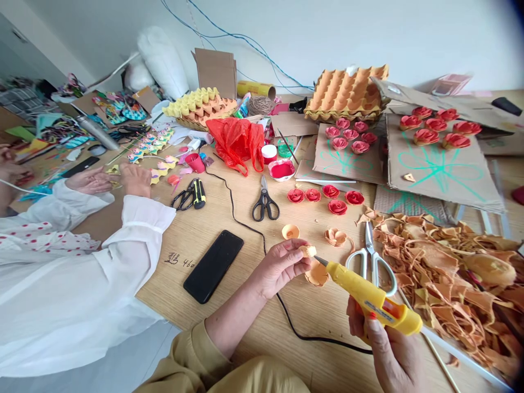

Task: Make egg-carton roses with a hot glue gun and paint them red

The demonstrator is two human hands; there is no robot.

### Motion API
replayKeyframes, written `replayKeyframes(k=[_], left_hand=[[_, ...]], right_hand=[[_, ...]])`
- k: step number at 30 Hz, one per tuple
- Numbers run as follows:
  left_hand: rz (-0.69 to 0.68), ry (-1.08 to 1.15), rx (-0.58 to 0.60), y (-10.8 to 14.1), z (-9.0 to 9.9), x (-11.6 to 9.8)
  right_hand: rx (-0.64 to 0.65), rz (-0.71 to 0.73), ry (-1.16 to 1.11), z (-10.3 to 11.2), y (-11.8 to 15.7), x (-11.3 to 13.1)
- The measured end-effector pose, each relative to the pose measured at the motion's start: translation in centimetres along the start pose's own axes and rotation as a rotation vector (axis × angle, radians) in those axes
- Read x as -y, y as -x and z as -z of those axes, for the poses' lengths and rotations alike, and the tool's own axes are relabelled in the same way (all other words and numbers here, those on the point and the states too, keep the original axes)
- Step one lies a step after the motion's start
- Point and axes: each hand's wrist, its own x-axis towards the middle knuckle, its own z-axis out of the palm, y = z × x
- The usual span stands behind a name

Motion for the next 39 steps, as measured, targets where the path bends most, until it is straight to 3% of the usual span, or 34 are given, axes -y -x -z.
replayKeyframes(k=[16, 28, 39], left_hand=[[-0.011, -0.038, 0.01, 0.2, -0.3, -0.3], [-0.073, -0.109, 0.027, 0.3, -0.1, -0.1], [-0.134, -0.182, 0.027, 0.5, -0.1, -0.1]], right_hand=[[-0.075, 0.032, 0.01, -0.3, -0.4, 0.8], [-0.051, 0.015, -0.033, -0.3, -0.4, 1.0], [0.03, -0.045, 0.0, 0.0, 0.2, -0.3]])
